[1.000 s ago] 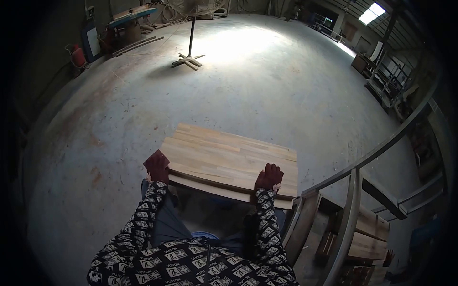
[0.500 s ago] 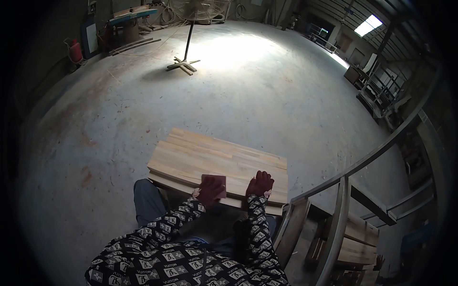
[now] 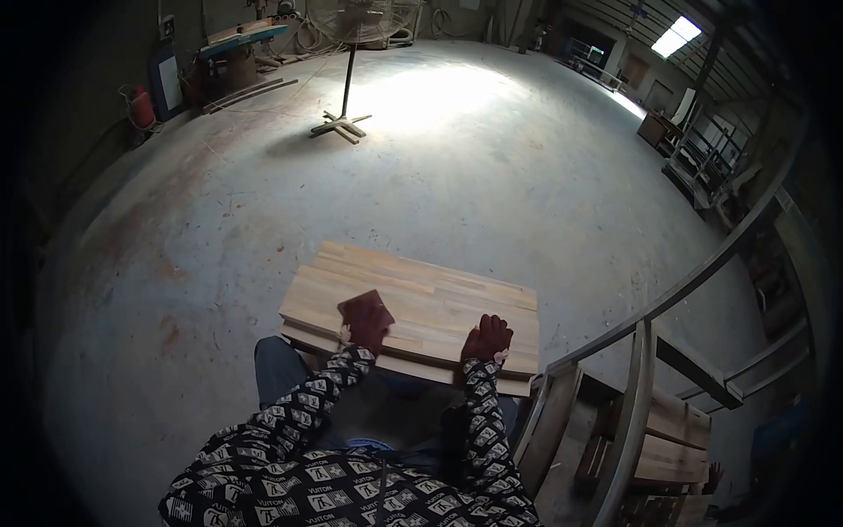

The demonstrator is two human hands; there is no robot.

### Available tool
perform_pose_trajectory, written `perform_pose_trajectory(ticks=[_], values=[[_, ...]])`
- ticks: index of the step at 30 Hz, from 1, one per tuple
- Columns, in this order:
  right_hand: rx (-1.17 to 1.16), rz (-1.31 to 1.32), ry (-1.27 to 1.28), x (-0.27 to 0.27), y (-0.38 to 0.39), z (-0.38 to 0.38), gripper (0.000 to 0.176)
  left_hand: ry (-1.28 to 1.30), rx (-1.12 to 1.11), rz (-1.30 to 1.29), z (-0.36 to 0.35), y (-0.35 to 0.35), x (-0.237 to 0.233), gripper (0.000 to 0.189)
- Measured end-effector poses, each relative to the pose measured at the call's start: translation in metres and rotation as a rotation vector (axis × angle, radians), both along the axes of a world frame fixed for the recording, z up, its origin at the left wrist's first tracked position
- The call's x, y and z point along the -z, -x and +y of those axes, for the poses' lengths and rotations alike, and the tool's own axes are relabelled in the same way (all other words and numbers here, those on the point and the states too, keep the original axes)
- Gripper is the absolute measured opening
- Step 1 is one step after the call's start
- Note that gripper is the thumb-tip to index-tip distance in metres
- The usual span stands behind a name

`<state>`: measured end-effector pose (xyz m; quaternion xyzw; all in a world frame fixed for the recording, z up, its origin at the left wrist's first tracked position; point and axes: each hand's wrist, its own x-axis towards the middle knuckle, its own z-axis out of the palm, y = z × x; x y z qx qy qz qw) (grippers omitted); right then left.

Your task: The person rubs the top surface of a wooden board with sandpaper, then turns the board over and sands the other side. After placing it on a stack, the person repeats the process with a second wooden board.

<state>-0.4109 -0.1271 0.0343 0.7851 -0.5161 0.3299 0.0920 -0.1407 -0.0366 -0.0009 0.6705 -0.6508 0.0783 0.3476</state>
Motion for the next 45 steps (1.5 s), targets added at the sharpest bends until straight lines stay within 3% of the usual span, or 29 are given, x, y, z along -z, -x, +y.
perform_pose_trajectory(ticks=[1,3,6,8,9,13,16,19,20,21,22,25,27,30,32,34,36,39,40,42,43,44,45], values=[[-0.005,0.007,-0.009,-0.001,0.0,0.0,0.019,0.012,0.133,-0.023,-0.009,0.023,0.025,0.055],[-0.006,0.017,-0.042,-0.002,0.0,0.002,0.02,0.065,0.301,-0.069,-0.001,0.062,0.013,0.055],[-0.008,0.03,-0.05,-0.002,0.0,0.001,0.02,0.045,0.453,-0.088,-0.012,0.056,0.038,0.057],[-0.003,0.027,-0.056,0.001,0.001,0.0,0.02,0.032,0.393,-0.045,0.0,0.025,0.029,0.059],[-0.008,0.027,-0.037,0.001,0.001,0.0,0.02,0.004,0.304,-0.043,0.012,0.005,0.011,0.059],[-0.007,-0.004,-0.027,-0.002,-0.001,0.002,0.017,-0.069,-0.159,-0.108,0.021,-0.102,0.014,0.048],[-0.002,-0.016,-0.011,-0.005,-0.001,0.003,0.016,-0.037,-0.219,-0.11,0.027,-0.133,-0.006,0.041],[-0.004,-0.013,-0.026,-0.004,-0.001,0.001,0.017,-0.117,-0.278,-0.044,-0.009,-0.097,0.015,0.041],[-0.002,-0.014,-0.023,-0.004,-0.001,0.001,0.017,0.06,-0.2,-0.086,-0.009,-0.062,0.0,0.041],[-0.004,-0.008,-0.03,-0.005,-0.001,0.001,0.017,-0.046,-0.155,-0.063,-0.02,-0.035,0.013,0.042],[-0.003,0.0,-0.037,-0.005,0.0,0.002,0.017,-0.123,-0.025,-0.047,-0.015,-0.001,-0.011,0.046],[-0.001,0.0,-0.042,-0.007,-0.001,0.003,0.018,-0.026,0.305,-0.038,-0.011,0.067,0.019,0.055],[0.001,0.005,-0.052,-0.007,-0.001,0.003,0.018,-0.009,0.441,-0.068,-0.002,0.076,0.02,0.061],[-0.001,0.0,-0.079,-0.007,0.0,0.003,0.019,0.033,0.424,-0.047,0.011,0.034,0.016,0.062],[-0.007,-0.007,-0.025,-0.005,0.0,0.001,0.022,-0.058,0.274,-0.056,0.02,-0.015,0.004,0.061],[-0.003,-0.015,-0.041,-0.004,0.001,0.0,0.022,-0.124,-0.023,-0.144,0.031,-0.062,-0.005,0.058],[0.004,-0.01,-0.031,-0.006,0.0,0.001,0.022,-0.023,-0.148,-0.197,0.027,-0.109,0.016,0.045],[0.017,-0.015,-0.053,-0.008,-0.001,0.003,0.019,-0.03,-0.198,-0.098,0.017,-0.102,0.008,0.044],[0.013,-0.013,-0.058,-0.008,0.0,0.003,0.019,0.113,-0.19,-0.133,0.01,-0.086,0.006,0.042],[-0.002,-0.023,-0.037,-0.006,0.0,0.002,0.018,-0.02,-0.16,-0.023,-0.002,-0.035,0.007,0.037],[0.001,-0.013,-0.034,-0.005,0.0,0.002,0.02,-0.103,-0.135,-0.037,-0.004,-0.003,0.007,0.052],[0.004,-0.002,-0.031,-0.004,0.0,0.002,0.022,-0.086,0.054,-0.074,-0.008,0.019,0.023,0.062],[-0.003,0.005,-0.018,-0.001,0.001,0.0,0.022,-0.145,0.158,-0.027,0.0,0.046,0.004,0.06]])
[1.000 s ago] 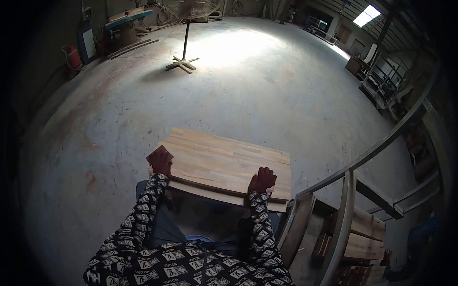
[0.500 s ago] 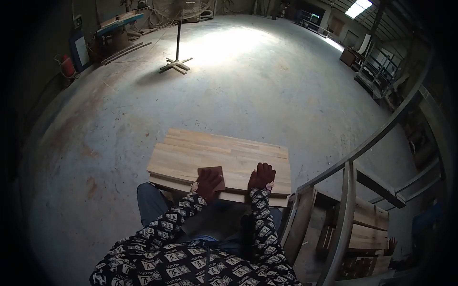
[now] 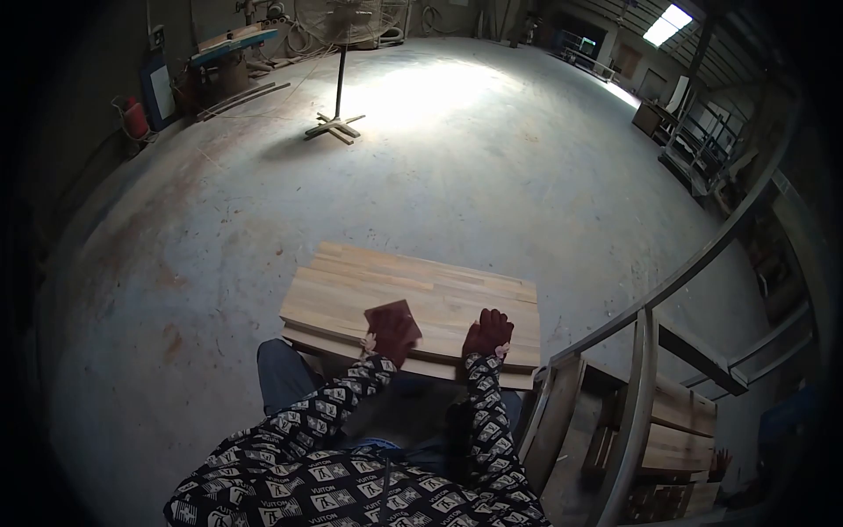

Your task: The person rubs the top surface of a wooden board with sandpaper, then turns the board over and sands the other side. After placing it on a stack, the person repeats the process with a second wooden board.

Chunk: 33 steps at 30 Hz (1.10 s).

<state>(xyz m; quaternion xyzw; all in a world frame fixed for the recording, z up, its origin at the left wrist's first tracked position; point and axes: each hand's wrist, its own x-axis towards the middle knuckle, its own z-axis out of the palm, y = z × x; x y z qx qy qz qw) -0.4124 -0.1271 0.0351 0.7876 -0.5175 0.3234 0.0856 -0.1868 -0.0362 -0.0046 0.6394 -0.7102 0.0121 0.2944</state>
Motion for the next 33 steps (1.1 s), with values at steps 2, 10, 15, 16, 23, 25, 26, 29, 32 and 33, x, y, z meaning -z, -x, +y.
perform_pose_trajectory(ticks=[2,10,15,16,23,25,26,29,32,33], values=[[-0.007,0.003,0.021,0.003,-0.001,0.0,0.022,0.084,0.158,0.004,0.008,0.025,0.005,0.059],[-0.014,0.002,-0.015,0.002,0.001,-0.002,0.021,0.118,-0.122,-0.106,0.027,-0.113,0.026,0.068],[-0.009,-0.031,-0.018,-0.002,0.0,0.002,0.017,0.268,-0.445,-0.167,0.052,-0.196,0.002,0.027],[-0.009,-0.03,-0.01,-0.002,0.0,0.002,0.017,0.268,-0.448,-0.174,0.049,-0.193,0.004,0.027],[-0.012,0.003,0.027,0.003,-0.001,-0.001,0.019,-0.003,-0.067,0.016,0.018,0.009,0.005,0.065],[-0.015,0.018,0.03,0.001,-0.001,0.0,0.019,0.08,0.181,0.06,0.014,0.044,0.036,0.07],[-0.015,0.016,0.018,0.001,-0.001,0.001,0.019,0.085,0.216,0.058,0.016,0.043,0.029,0.07],[-0.008,0.001,0.011,0.003,0.001,-0.002,0.019,0.04,0.282,0.066,0.019,0.009,0.022,0.07],[-0.024,0.001,-0.003,0.001,0.0,-0.001,0.02,0.226,0.036,-0.042,0.024,-0.066,0.011,0.066],[-0.022,-0.008,-0.012,0.001,-0.001,0.0,0.02,0.215,-0.098,-0.143,0.023,-0.096,0.016,0.061]])
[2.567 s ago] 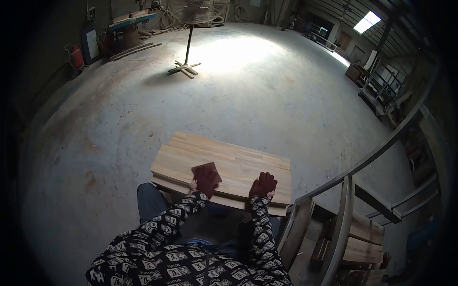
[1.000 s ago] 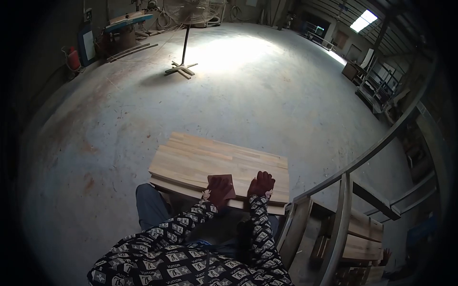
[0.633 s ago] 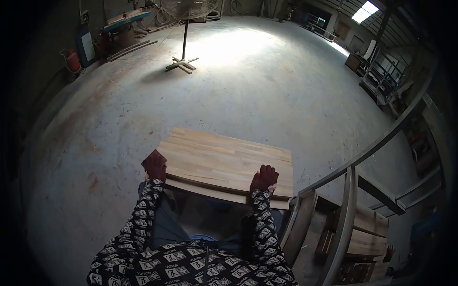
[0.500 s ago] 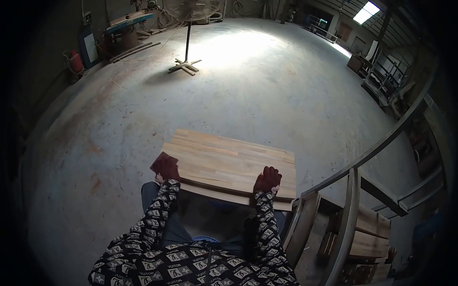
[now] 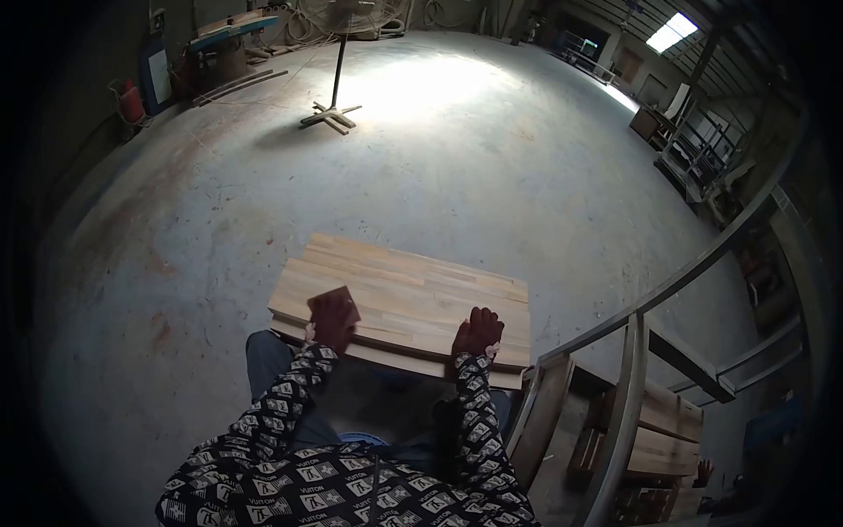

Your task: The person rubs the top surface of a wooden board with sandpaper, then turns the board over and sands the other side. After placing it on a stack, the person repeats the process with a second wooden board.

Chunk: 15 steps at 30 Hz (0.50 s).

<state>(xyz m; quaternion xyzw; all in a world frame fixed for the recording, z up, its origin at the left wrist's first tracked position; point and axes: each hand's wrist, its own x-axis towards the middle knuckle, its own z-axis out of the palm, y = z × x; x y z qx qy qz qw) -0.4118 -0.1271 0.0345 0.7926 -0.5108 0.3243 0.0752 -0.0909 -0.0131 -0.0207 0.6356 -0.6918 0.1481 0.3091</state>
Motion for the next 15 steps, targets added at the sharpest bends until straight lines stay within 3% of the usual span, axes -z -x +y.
perform_pose_trajectory(ticks=[2,4,6,8,10,12,15], values=[[0.006,0.002,-0.005,-0.004,-0.001,0.002,0.018,-0.083,-0.195,0.055,0.013,-0.043,-0.029,0.046],[0.013,-0.012,-0.009,-0.006,-0.002,0.004,0.017,0.005,-0.173,0.108,0.007,-0.093,-0.007,0.03],[0.016,-0.008,0.006,-0.004,-0.001,0.002,0.017,0.17,-0.355,-0.017,-0.005,-0.086,-0.003,0.028],[0.02,-0.004,0.017,-0.002,-0.002,0.001,0.017,0.166,-0.456,0.01,-0.027,-0.049,-0.002,0.03],[0.018,-0.003,0.017,-0.001,-0.001,0.0,0.02,-0.054,-0.252,0.164,-0.043,0.007,-0.005,0.033],[0.017,0.004,0.034,-0.002,-0.001,0.001,0.02,-0.068,-0.046,0.047,-0.046,0.073,-0.001,0.061],[0.013,0.016,0.009,-0.001,-0.001,0.0,0.021,-0.174,0.352,0.115,-0.038,0.133,0.001,0.058]])
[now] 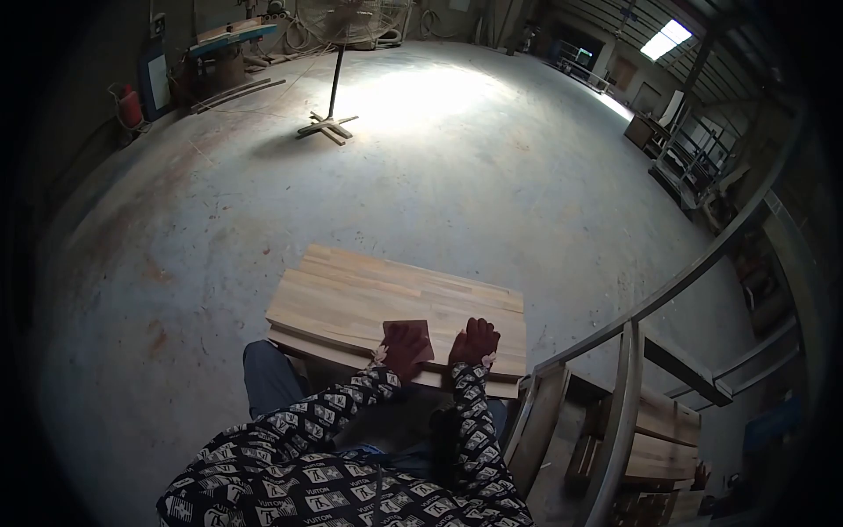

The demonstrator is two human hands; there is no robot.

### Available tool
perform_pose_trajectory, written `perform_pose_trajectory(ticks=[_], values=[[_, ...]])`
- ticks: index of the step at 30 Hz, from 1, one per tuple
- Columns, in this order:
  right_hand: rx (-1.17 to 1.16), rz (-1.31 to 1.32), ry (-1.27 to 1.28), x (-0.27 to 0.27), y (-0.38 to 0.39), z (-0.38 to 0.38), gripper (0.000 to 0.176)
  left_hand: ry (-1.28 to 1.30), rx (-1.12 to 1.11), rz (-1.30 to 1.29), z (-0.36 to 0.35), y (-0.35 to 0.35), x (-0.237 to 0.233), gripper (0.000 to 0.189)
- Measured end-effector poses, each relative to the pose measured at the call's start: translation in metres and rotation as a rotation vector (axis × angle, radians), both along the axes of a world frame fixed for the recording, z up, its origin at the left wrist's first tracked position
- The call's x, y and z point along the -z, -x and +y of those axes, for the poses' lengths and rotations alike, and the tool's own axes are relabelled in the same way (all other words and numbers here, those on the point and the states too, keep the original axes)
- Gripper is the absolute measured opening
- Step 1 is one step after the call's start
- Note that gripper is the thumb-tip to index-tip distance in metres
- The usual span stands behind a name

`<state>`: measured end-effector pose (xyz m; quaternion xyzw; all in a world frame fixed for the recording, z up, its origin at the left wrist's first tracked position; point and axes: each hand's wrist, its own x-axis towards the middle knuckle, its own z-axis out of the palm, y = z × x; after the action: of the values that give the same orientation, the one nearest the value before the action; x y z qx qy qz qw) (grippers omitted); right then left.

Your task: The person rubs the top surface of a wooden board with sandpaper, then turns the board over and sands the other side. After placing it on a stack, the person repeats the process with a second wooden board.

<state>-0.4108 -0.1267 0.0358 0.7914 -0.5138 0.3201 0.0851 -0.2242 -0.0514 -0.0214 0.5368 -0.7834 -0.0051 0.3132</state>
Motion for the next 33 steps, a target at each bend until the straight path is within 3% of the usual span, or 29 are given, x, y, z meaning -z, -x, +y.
perform_pose_trajectory(ticks=[3,4,5,7,8,9,10,13,15,17,18,21,23,26,28,30,31,33], values=[[-0.007,-0.001,-0.004,0.0,0.0,0.0,0.022,0.064,0.089,-0.032,0.001,-0.019,0.006,0.058],[-0.005,-0.006,0.0,0.0,0.0,0.0,0.021,0.054,0.02,-0.027,0.004,-0.039,0.003,0.057],[-0.001,-0.009,-0.008,0.0,0.0,0.0,0.021,0.109,-0.062,-0.117,-0.009,-0.069,0.029,0.06],[-0.002,-0.025,0.035,0.003,0.0,-0.001,0.021,0.074,-0.266,-0.079,-0.007,-0.136,0.015,0.063],[0.008,-0.018,0.015,0.0,-0.001,0.0,0.021,-0.061,-0.4,-0.063,-0.001,-0.167,-0.014,0.058],[0.012,-0.028,0.009,-0.001,-0.001,0.0,0.021,0.103,-0.565,-0.127,-0.011,-0.206,0.017,0.044],[0.012,-0.025,0.004,-0.002,0.0,0.0,0.021,0.213,-0.588,-0.137,-0.005,-0.229,-0.001,0.032],[0.003,-0.035,-0.009,-0.004,-0.002,0.001,0.021,0.338,-0.831,-0.045,-0.018,-0.233,-0.006,0.029],[0.01,-0.024,0.003,-0.004,-0.001,0.0,0.022,0.452,-0.751,-0.066,-0.045,-0.197,0.001,0.028],[0.012,-0.015,0.01,-0.004,0.0,0.0,0.021,0.226,-0.703,0.002,-0.069,-0.131,-0.004,0.028],[0.009,-0.012,0.011,-0.002,0.0,0.0,0.021,0.055,-0.529,-0.026,-0.065,-0.096,-0.024,0.027],[0.005,-0.016,0.014,0.0,0.0,-0.001,0.021,0.111,-0.25,-0.011,-0.055,0.001,-0.023,0.046],[0.005,-0.008,0.014,0.0,-0.001,-0.002,0.021,0.08,0.035,0.073,-0.048,0.028,-0.01,0.054],[-0.002,0.001,0.002,0.0,0.0,-0.001,0.022,0.087,0.099,-0.008,-0.041,-0.001,0.003,0.055],[0.006,0.0,0.006,0.001,0.001,-0.001,0.021,-0.009,-0.055,-0.035,-0.031,-0.047,-0.008,0.054],[0.019,-0.021,-0.017,-0.003,-0.001,0.002,0.02,0.052,-0.253,-0.069,-0.037,-0.118,0.008,0.048],[0.02,-0.031,-0.026,-0.005,-0.001,0.002,0.02,0.054,-0.426,-0.126,-0.024,-0.146,-0.019,0.037],[0.015,-0.047,-0.037,-0.008,0.0,0.003,0.02,0.018,-0.531,0.047,-0.03,-0.226,0.004,0.028]])
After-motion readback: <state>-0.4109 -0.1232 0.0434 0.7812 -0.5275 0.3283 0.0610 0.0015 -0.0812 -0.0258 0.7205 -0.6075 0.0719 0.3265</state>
